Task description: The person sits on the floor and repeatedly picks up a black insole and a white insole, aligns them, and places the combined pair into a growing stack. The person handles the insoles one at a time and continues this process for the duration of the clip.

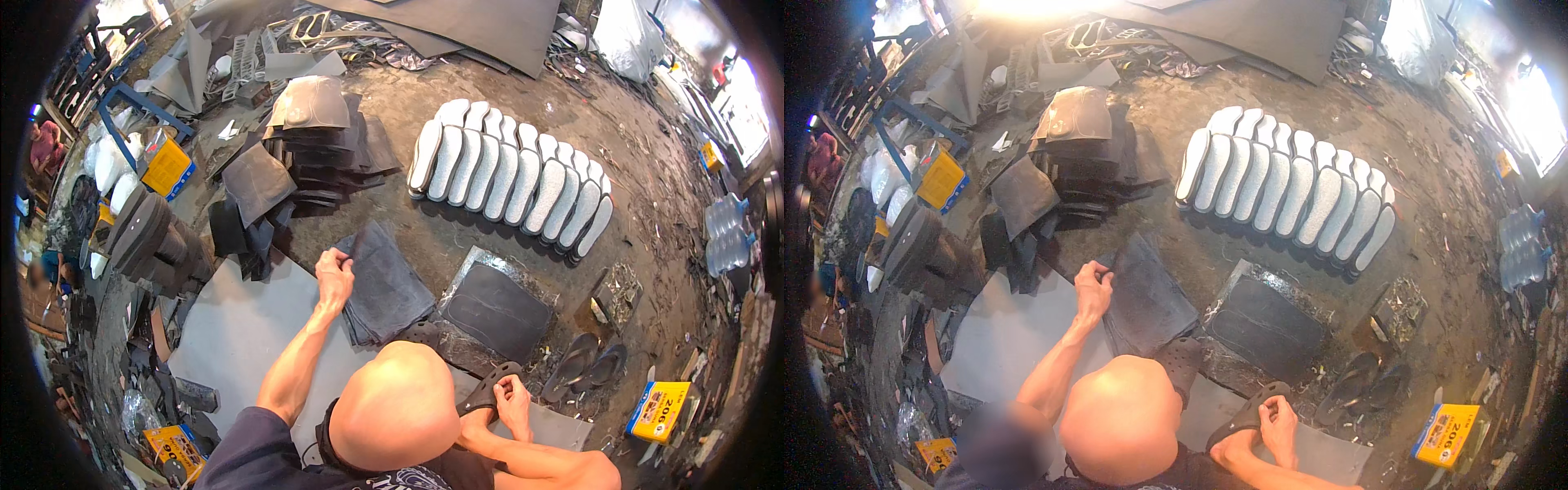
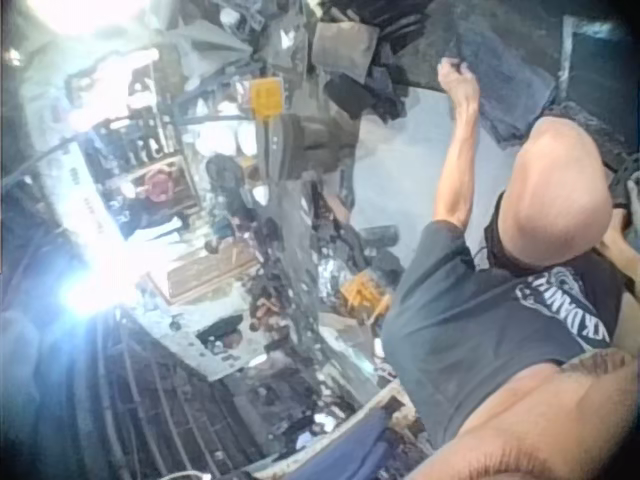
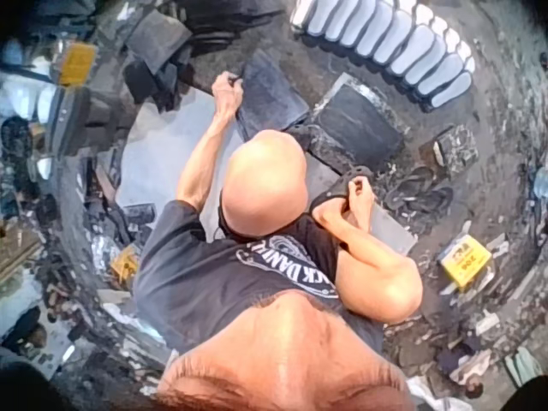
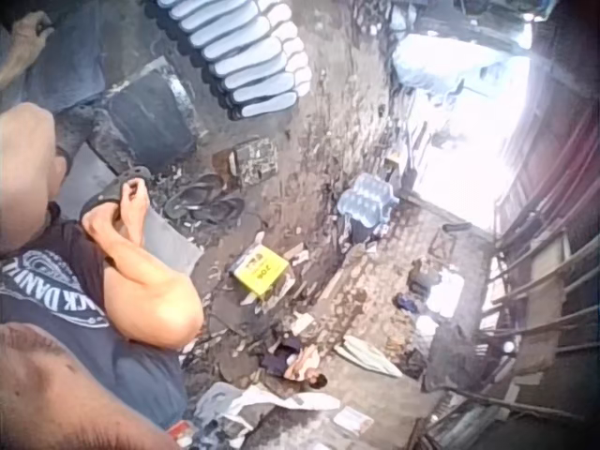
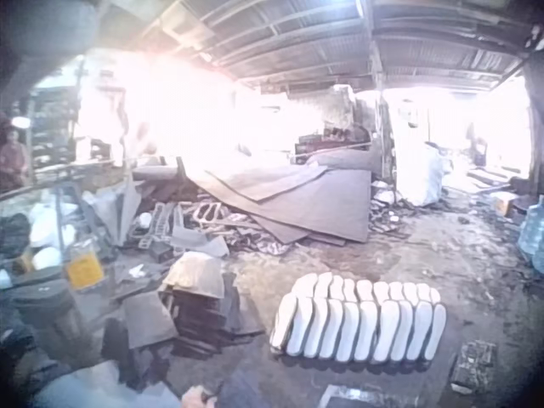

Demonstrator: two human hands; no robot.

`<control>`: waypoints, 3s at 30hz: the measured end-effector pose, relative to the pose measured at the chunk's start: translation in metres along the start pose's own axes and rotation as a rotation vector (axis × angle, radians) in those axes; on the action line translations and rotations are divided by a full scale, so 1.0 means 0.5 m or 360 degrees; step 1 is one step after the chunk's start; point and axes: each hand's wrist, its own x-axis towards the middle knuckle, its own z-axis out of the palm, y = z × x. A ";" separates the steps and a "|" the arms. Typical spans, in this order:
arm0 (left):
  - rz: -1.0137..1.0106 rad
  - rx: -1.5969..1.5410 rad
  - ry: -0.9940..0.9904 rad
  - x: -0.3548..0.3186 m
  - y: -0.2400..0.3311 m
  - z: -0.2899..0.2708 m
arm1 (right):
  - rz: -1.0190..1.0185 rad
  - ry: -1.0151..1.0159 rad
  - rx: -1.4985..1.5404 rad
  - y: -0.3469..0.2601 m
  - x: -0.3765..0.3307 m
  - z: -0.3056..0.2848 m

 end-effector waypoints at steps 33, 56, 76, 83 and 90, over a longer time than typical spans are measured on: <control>-0.0250 -0.1243 -0.2018 -0.204 0.153 -0.021 | -0.0873 -0.0067 -0.0039 -0.230 0.041 -0.218; 0.0359 -0.0370 -0.0405 0.106 0.241 0.373 | 0.0062 0.0723 -0.0186 0.057 0.254 -0.131; -0.0643 -0.1424 -0.0767 0.559 0.111 0.304 | 0.0150 0.0617 0.0112 0.071 0.240 -0.136; 0.0228 -0.1222 -0.0963 0.139 0.314 0.313 | 0.0131 0.0259 0.0722 -0.011 0.267 -0.124; 0.0680 -0.0602 -0.1544 -0.207 0.353 0.276 | -0.0258 0.0322 0.1804 -0.143 0.267 -0.128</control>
